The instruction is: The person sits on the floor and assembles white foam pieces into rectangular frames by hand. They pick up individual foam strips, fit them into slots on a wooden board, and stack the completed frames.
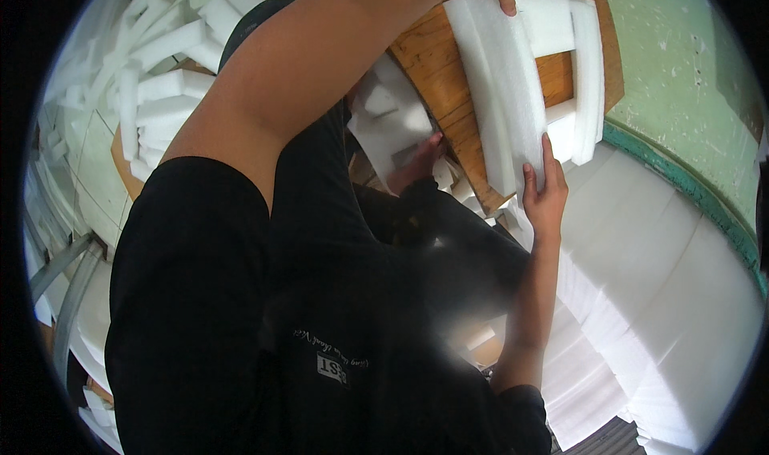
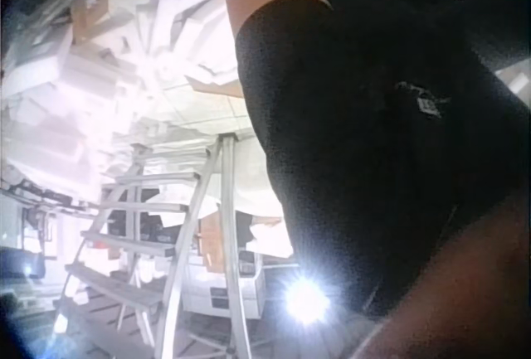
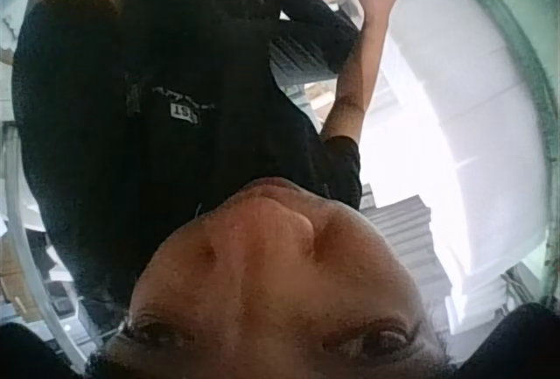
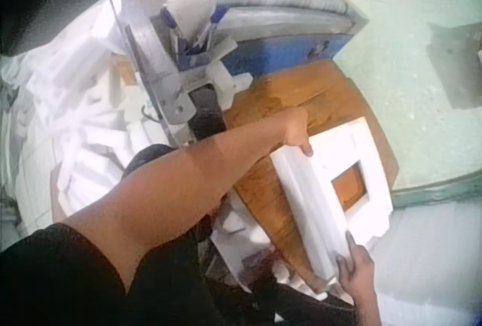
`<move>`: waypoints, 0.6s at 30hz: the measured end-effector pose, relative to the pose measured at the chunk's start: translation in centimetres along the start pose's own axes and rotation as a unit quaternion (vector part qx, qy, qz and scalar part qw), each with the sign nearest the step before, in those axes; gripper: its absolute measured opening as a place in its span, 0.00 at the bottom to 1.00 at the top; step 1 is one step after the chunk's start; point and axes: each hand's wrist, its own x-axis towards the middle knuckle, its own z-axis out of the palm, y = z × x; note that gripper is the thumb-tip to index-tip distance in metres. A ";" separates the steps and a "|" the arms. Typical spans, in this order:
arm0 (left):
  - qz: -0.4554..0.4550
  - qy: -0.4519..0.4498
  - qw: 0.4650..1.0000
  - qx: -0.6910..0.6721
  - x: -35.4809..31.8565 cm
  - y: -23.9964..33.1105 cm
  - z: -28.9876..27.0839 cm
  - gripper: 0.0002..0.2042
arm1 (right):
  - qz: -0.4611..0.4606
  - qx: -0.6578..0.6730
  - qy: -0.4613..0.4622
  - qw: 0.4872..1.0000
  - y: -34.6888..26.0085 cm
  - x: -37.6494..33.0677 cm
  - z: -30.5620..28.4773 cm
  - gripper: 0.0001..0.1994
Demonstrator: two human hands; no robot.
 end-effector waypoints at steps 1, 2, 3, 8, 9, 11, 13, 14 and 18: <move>0.025 0.005 1.000 -0.017 0.0 -0.3 0.0 0.34 | 0.000 0.001 -0.001 1.000 0.0 0.1 0.0 0.30; 0.049 0.011 0.998 -0.033 -0.3 -0.6 -0.1 0.34 | 0.003 0.001 -0.007 1.000 0.0 0.1 0.0 0.30; 0.073 0.017 0.996 -0.049 -0.5 -0.8 -0.2 0.34 | 0.005 0.002 -0.013 1.000 0.0 0.2 0.0 0.30; 0.026 -0.003 1.000 -0.013 -0.1 0.1 0.1 0.34 | 0.014 -0.001 -0.019 1.000 0.0 0.0 0.1 0.30; 0.026 -0.002 1.000 -0.013 -0.3 0.0 -0.1 0.34 | 0.012 0.001 -0.020 1.000 0.1 0.0 0.1 0.30; 0.025 -0.001 1.000 -0.010 -0.5 0.1 -0.2 0.34 | 0.002 0.004 -0.015 1.000 0.1 0.0 0.1 0.31; 0.024 -0.006 1.000 -0.010 -0.4 0.2 -0.2 0.33 | -0.013 0.004 -0.002 1.000 0.1 -0.1 0.3 0.32; 0.022 -0.006 1.000 -0.012 -0.5 -0.1 -0.2 0.33 | -0.015 -0.002 -0.010 1.000 0.2 0.0 0.4 0.33; 0.017 -0.012 1.000 -0.018 0.0 -0.7 -0.1 0.33 | -0.025 -0.019 -0.032 0.999 0.6 0.1 0.7 0.34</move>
